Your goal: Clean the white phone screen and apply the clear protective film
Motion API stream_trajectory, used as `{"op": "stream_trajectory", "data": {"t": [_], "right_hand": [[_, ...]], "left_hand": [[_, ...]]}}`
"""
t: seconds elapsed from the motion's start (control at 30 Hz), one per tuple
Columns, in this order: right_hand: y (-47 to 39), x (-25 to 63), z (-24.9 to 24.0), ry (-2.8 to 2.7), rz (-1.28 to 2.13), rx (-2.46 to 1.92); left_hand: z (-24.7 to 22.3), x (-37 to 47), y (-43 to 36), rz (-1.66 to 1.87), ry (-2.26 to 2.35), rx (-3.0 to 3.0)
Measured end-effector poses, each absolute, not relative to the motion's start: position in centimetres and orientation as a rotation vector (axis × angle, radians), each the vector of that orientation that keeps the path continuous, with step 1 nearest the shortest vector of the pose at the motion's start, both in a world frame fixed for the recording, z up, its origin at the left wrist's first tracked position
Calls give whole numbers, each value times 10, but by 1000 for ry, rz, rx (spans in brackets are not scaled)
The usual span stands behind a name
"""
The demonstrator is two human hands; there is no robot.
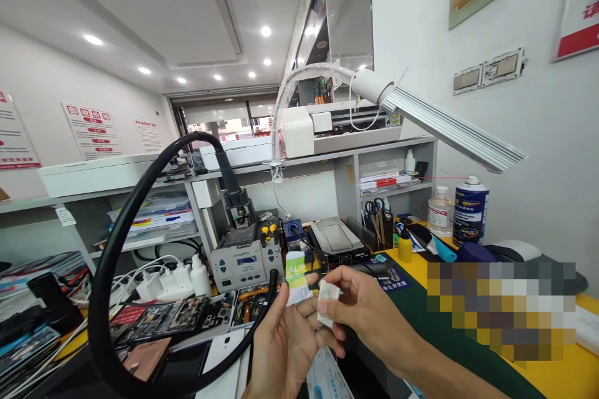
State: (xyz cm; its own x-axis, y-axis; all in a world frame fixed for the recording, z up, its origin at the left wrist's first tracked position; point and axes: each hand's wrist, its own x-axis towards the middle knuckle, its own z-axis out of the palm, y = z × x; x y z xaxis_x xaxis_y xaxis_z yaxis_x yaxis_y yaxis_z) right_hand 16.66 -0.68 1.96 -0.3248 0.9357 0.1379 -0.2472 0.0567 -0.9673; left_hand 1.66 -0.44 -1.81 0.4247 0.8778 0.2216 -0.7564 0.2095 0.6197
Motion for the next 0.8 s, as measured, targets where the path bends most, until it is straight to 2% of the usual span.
{"op": "stream_trajectory", "data": {"t": [0.13,0.47,0.8], "right_hand": [[1,172,26,-1355,1457,-797],[18,177,37,-1506,1100,-1004],[32,167,49,-1504,1031,-1063]], "left_hand": [[-16,17,-7,1155,212,770],[-14,13,-9,1130,231,833],[-14,13,-7,1136,214,822]]}}
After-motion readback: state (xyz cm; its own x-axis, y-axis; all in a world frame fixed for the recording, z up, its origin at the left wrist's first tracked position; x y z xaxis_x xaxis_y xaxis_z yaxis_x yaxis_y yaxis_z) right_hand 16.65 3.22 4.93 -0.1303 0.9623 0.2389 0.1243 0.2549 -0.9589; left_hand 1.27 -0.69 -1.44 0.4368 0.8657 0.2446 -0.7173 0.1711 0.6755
